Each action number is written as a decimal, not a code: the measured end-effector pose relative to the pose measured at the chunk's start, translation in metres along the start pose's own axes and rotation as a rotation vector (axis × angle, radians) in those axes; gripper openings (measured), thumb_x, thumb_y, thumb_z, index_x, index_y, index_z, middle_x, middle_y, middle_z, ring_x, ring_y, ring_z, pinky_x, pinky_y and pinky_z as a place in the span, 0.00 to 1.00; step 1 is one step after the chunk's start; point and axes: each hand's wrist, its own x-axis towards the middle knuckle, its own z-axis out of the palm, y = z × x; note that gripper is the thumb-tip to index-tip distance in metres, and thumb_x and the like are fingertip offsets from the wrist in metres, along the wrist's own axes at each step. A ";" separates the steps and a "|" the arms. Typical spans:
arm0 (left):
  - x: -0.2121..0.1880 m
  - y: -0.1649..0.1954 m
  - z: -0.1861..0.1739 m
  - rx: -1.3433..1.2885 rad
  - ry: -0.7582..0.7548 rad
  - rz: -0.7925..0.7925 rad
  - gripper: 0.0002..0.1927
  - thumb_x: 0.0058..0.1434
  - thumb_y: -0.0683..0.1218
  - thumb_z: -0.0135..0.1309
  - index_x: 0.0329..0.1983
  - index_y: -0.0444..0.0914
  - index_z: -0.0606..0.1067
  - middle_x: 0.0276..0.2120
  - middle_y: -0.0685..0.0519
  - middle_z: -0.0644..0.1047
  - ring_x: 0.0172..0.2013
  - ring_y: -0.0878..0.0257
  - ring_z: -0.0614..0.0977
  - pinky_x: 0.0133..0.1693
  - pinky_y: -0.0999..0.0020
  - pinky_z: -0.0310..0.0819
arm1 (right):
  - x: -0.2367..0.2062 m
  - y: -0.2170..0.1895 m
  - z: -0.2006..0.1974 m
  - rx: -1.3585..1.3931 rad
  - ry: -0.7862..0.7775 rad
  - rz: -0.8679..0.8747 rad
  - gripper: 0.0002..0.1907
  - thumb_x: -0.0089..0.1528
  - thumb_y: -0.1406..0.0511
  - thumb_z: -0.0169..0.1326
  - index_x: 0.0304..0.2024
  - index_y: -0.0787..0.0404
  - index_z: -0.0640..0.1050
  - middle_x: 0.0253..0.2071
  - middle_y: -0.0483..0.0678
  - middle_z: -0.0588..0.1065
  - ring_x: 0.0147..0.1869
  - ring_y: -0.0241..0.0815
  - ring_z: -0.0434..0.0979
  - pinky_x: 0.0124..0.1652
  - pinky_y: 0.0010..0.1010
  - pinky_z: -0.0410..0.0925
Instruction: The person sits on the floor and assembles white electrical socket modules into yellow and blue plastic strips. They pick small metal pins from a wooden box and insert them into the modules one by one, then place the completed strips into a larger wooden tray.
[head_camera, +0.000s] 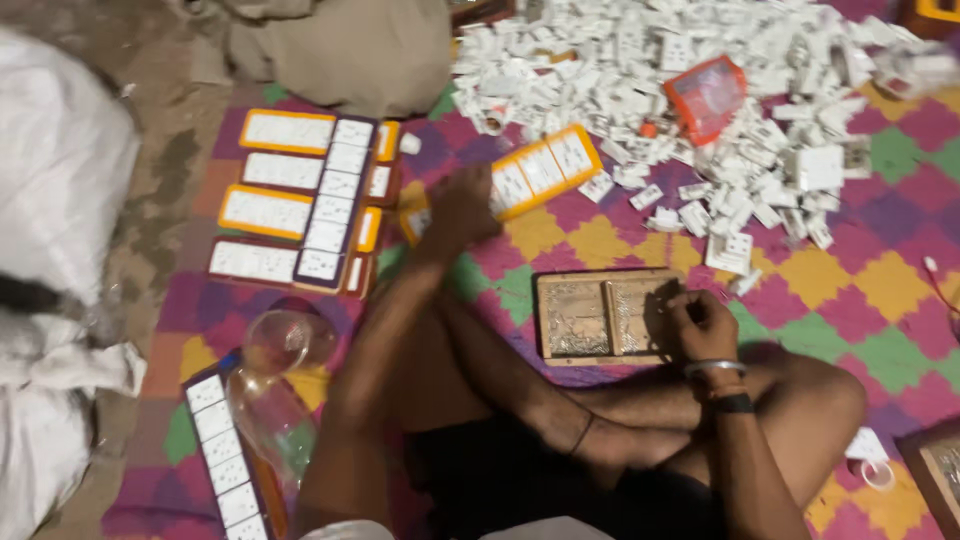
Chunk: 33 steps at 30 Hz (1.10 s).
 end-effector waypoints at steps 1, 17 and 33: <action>-0.001 -0.019 -0.021 -0.022 0.055 0.001 0.35 0.37 0.52 0.73 0.47 0.40 0.72 0.40 0.46 0.76 0.43 0.46 0.80 0.43 0.48 0.75 | 0.001 -0.001 0.002 0.004 0.004 -0.009 0.08 0.65 0.64 0.60 0.40 0.64 0.80 0.32 0.50 0.80 0.36 0.37 0.79 0.38 0.29 0.72; -0.074 -0.226 -0.175 0.234 -0.342 -1.003 0.60 0.36 0.61 0.78 0.63 0.24 0.63 0.57 0.32 0.74 0.56 0.42 0.79 0.54 0.52 0.76 | -0.003 0.006 -0.008 -0.308 -0.053 -0.195 0.09 0.64 0.62 0.60 0.43 0.59 0.82 0.37 0.54 0.80 0.39 0.50 0.82 0.40 0.39 0.73; -0.069 -0.209 -0.134 0.007 -0.380 -0.891 0.53 0.34 0.61 0.77 0.58 0.28 0.71 0.54 0.36 0.77 0.55 0.44 0.79 0.56 0.55 0.75 | -0.010 0.015 -0.029 -0.461 -0.069 -0.277 0.10 0.64 0.60 0.60 0.44 0.59 0.81 0.37 0.56 0.78 0.43 0.57 0.80 0.43 0.43 0.72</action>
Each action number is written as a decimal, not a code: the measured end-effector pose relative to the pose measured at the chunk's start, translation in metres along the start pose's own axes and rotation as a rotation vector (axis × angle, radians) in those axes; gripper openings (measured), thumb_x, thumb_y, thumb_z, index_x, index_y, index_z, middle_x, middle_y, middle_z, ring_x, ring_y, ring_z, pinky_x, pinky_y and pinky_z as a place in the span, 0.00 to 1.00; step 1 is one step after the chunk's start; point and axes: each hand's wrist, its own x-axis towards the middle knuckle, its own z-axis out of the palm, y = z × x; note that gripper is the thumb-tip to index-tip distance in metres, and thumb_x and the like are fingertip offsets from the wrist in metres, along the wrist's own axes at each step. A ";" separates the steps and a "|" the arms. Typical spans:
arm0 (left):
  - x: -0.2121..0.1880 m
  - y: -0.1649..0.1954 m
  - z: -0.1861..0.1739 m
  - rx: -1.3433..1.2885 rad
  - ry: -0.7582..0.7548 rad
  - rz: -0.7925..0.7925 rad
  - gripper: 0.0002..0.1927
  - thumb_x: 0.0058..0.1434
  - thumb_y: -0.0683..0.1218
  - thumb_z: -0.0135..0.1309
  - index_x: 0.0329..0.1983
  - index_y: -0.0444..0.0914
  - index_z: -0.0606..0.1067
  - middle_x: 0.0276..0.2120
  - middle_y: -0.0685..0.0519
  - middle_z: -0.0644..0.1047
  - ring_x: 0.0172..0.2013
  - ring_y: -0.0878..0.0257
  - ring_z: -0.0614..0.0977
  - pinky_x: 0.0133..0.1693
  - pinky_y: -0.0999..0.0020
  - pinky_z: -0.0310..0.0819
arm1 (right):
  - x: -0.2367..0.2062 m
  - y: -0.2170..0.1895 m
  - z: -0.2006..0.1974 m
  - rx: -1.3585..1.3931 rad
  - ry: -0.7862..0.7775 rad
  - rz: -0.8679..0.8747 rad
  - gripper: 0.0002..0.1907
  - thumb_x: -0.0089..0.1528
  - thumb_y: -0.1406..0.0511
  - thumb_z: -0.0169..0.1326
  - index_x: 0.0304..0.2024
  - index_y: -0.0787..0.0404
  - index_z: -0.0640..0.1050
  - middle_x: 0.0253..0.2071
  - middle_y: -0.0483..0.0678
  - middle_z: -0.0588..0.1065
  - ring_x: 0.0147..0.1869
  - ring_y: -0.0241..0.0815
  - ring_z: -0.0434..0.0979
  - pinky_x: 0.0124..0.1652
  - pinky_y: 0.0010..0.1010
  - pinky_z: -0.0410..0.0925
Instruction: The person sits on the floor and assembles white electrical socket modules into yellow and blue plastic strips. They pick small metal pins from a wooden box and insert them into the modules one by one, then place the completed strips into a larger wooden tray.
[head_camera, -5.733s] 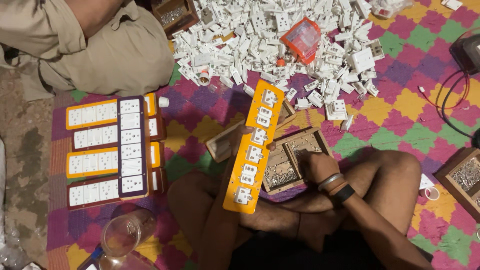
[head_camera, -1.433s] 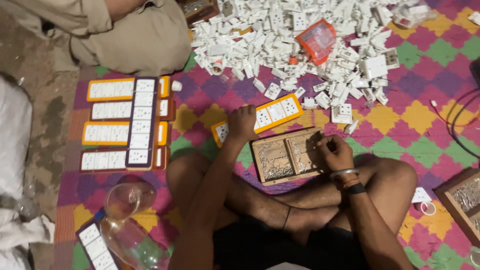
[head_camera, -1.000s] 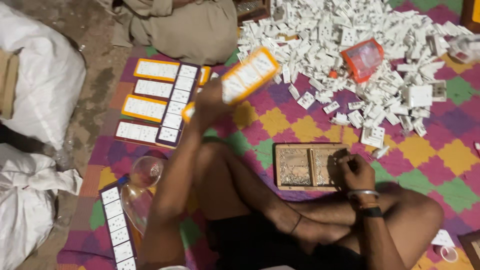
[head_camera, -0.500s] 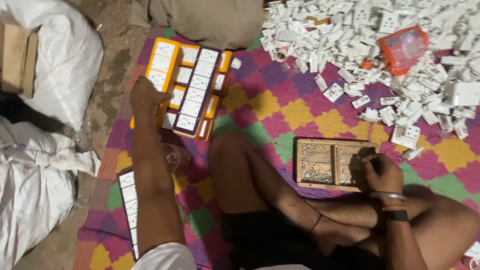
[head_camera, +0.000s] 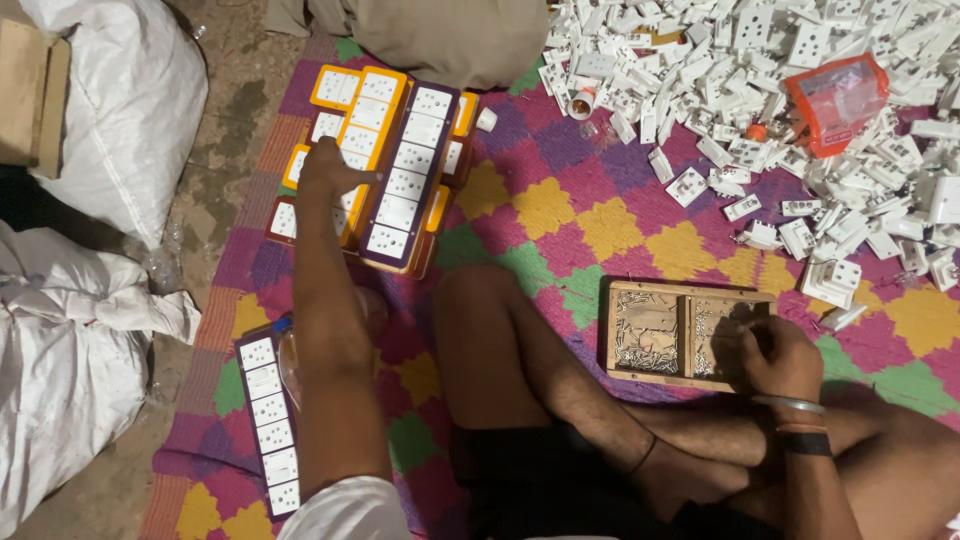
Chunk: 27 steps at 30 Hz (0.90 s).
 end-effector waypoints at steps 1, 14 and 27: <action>0.000 -0.002 0.000 -0.033 -0.019 0.011 0.52 0.34 0.61 0.76 0.58 0.29 0.71 0.54 0.36 0.77 0.55 0.44 0.80 0.56 0.55 0.75 | 0.000 -0.001 0.000 -0.012 -0.007 0.008 0.10 0.65 0.60 0.60 0.44 0.59 0.81 0.37 0.55 0.79 0.42 0.57 0.80 0.43 0.44 0.72; -0.019 -0.007 0.008 0.001 -0.070 -0.094 0.41 0.40 0.59 0.71 0.52 0.29 0.76 0.51 0.36 0.80 0.52 0.45 0.83 0.54 0.56 0.78 | 0.002 -0.010 -0.005 -0.071 -0.037 -0.009 0.11 0.64 0.58 0.60 0.46 0.55 0.81 0.40 0.53 0.79 0.42 0.56 0.80 0.42 0.44 0.72; -0.142 -0.084 -0.001 -0.209 -0.354 0.111 0.56 0.37 0.71 0.67 0.65 0.35 0.70 0.59 0.38 0.78 0.58 0.45 0.81 0.59 0.55 0.73 | 0.002 -0.009 -0.001 -0.060 -0.030 -0.016 0.12 0.65 0.56 0.58 0.46 0.53 0.81 0.41 0.53 0.79 0.43 0.57 0.80 0.42 0.45 0.72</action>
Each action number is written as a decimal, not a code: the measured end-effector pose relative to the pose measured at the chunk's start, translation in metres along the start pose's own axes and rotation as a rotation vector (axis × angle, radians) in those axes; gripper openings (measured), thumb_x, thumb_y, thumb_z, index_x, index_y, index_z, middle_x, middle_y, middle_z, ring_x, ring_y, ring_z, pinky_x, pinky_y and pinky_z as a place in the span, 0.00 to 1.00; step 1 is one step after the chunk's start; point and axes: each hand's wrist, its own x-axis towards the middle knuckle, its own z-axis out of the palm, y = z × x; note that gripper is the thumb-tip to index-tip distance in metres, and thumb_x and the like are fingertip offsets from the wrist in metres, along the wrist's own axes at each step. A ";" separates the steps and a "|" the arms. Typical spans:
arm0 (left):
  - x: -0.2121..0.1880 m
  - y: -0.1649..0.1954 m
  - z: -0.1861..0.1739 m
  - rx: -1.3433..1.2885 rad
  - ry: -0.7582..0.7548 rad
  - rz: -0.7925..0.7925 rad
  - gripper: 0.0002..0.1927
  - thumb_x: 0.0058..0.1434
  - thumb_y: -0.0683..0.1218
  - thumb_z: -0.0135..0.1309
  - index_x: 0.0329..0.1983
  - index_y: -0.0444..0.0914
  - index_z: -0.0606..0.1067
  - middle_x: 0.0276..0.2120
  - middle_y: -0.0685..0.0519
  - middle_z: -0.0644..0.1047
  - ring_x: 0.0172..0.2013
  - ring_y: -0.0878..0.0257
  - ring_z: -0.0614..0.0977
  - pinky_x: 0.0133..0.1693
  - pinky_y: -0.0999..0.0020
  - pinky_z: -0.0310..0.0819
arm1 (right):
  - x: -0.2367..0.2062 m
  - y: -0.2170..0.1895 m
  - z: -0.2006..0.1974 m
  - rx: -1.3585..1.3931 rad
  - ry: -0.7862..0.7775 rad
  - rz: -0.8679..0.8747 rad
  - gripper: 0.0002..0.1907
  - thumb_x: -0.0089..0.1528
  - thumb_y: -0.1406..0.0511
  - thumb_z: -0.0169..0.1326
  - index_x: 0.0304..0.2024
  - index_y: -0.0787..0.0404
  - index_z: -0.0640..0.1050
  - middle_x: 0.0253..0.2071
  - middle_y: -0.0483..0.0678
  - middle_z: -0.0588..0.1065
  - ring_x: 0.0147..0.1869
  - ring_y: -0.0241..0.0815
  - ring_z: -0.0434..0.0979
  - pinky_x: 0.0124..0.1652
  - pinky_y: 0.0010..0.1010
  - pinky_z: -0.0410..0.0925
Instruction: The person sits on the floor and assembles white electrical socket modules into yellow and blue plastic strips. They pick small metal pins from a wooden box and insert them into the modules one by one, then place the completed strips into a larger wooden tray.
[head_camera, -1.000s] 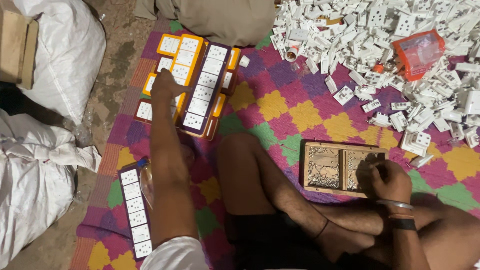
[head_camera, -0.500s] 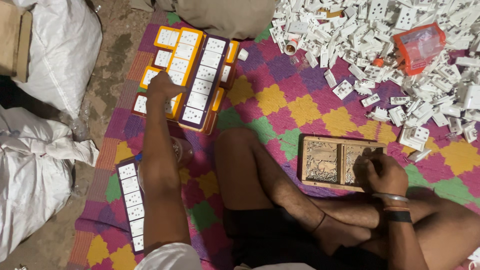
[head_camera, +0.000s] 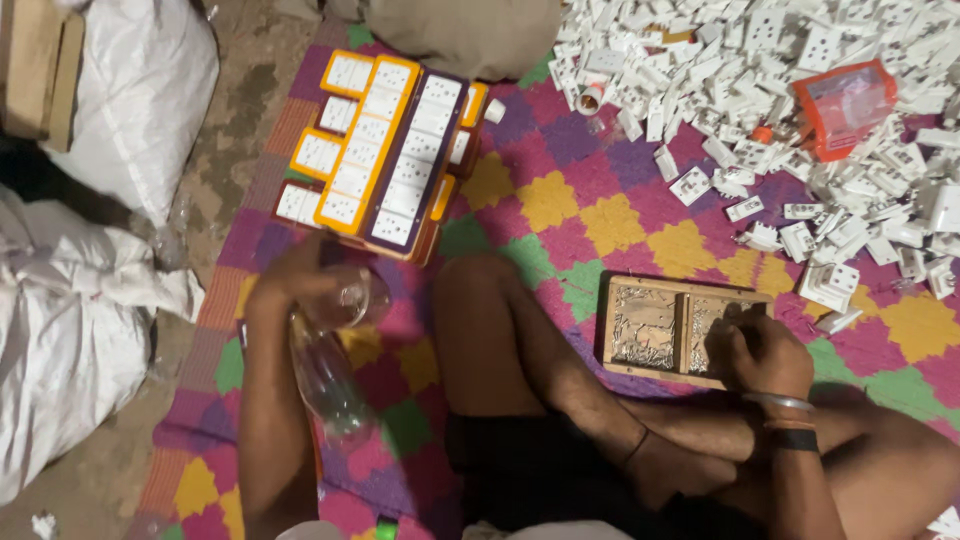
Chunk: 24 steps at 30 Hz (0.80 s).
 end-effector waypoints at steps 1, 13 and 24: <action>-0.015 -0.001 0.013 0.086 0.034 -0.027 0.59 0.34 0.70 0.70 0.67 0.37 0.66 0.61 0.38 0.73 0.59 0.42 0.77 0.59 0.53 0.71 | 0.000 -0.002 -0.001 -0.005 -0.003 -0.031 0.12 0.65 0.56 0.58 0.46 0.53 0.81 0.42 0.52 0.79 0.44 0.57 0.80 0.43 0.45 0.72; -0.118 -0.066 0.044 -0.284 0.488 0.116 0.50 0.44 0.55 0.69 0.68 0.33 0.63 0.55 0.38 0.74 0.54 0.47 0.79 0.52 0.55 0.77 | 0.000 -0.018 -0.003 0.007 0.001 -0.077 0.13 0.64 0.56 0.57 0.47 0.54 0.81 0.40 0.53 0.78 0.45 0.58 0.78 0.44 0.47 0.71; -0.235 -0.203 0.025 -0.315 0.245 -0.566 0.52 0.47 0.56 0.66 0.72 0.32 0.61 0.60 0.38 0.70 0.55 0.48 0.75 0.45 0.52 0.77 | 0.003 -0.030 -0.001 -0.069 -0.044 -0.119 0.12 0.62 0.56 0.58 0.41 0.55 0.78 0.38 0.52 0.78 0.43 0.58 0.78 0.42 0.49 0.71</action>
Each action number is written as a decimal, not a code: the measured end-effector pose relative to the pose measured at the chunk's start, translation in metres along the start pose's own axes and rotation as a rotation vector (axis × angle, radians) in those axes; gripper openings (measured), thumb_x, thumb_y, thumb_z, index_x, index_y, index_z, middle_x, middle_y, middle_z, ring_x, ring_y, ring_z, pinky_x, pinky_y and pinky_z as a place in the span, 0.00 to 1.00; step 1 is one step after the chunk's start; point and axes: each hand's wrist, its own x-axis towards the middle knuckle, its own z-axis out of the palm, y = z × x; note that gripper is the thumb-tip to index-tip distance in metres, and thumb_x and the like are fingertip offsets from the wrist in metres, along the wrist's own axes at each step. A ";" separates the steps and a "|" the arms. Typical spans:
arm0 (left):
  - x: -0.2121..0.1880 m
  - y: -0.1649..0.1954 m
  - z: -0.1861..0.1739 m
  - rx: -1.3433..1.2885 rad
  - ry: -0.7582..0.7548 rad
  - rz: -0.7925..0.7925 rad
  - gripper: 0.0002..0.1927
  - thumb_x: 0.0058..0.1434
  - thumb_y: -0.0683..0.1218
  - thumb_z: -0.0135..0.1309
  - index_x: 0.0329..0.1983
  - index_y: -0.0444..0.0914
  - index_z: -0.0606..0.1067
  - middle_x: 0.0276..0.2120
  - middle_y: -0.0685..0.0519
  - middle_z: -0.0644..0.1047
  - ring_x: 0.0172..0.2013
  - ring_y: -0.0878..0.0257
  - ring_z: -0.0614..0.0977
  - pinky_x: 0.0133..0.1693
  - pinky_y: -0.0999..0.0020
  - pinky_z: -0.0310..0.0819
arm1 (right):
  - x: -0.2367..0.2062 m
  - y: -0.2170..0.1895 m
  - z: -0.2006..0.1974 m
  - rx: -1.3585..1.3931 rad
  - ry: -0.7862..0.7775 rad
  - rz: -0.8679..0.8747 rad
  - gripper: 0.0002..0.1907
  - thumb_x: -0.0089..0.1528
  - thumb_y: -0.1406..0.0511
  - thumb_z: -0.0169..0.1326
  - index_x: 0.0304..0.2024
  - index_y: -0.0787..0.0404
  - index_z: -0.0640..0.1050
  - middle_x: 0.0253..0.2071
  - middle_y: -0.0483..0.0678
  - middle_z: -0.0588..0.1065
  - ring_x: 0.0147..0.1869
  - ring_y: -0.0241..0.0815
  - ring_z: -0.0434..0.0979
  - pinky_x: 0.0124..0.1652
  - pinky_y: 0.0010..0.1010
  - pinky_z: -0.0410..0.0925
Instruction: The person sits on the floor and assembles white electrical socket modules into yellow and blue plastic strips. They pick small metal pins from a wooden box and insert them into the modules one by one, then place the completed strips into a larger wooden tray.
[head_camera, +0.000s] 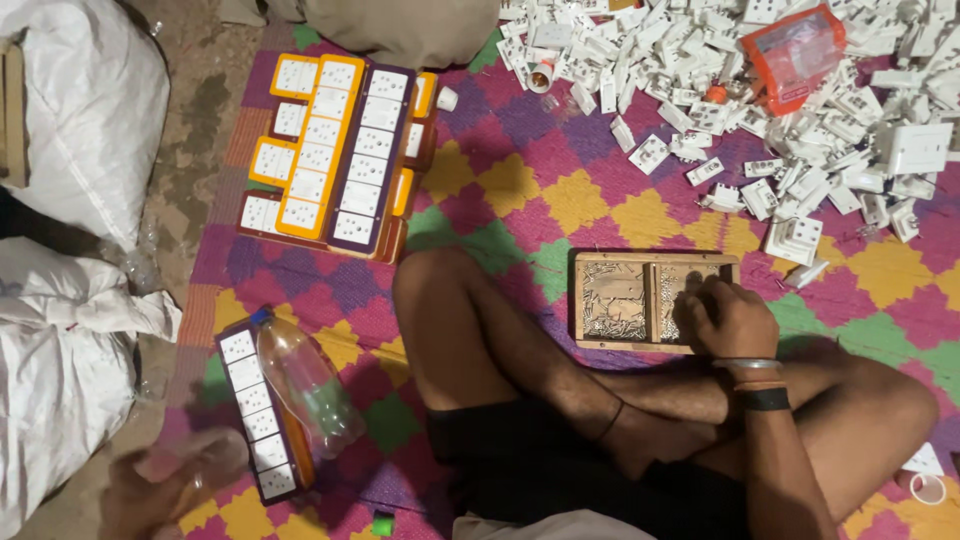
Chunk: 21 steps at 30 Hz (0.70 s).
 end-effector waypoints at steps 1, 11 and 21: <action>-0.001 -0.001 0.005 0.022 -0.010 -0.031 0.51 0.48 0.57 0.66 0.72 0.31 0.61 0.60 0.37 0.70 0.55 0.47 0.75 0.46 0.52 0.77 | 0.000 0.000 0.000 0.005 0.012 -0.006 0.12 0.62 0.56 0.58 0.41 0.55 0.78 0.38 0.52 0.77 0.43 0.58 0.78 0.42 0.49 0.71; -0.014 -0.014 0.021 0.072 0.002 -0.182 0.48 0.52 0.63 0.62 0.68 0.30 0.65 0.58 0.34 0.73 0.57 0.43 0.76 0.52 0.50 0.76 | -0.001 -0.001 0.000 -0.028 -0.011 0.014 0.12 0.62 0.56 0.59 0.42 0.55 0.79 0.38 0.51 0.78 0.43 0.58 0.77 0.42 0.50 0.70; -0.031 -0.043 0.028 0.370 0.315 -0.230 0.48 0.56 0.70 0.58 0.64 0.29 0.68 0.56 0.31 0.76 0.58 0.39 0.78 0.57 0.48 0.74 | 0.002 0.005 0.002 -0.038 -0.038 0.000 0.12 0.63 0.56 0.59 0.42 0.54 0.80 0.38 0.51 0.78 0.44 0.57 0.78 0.43 0.49 0.71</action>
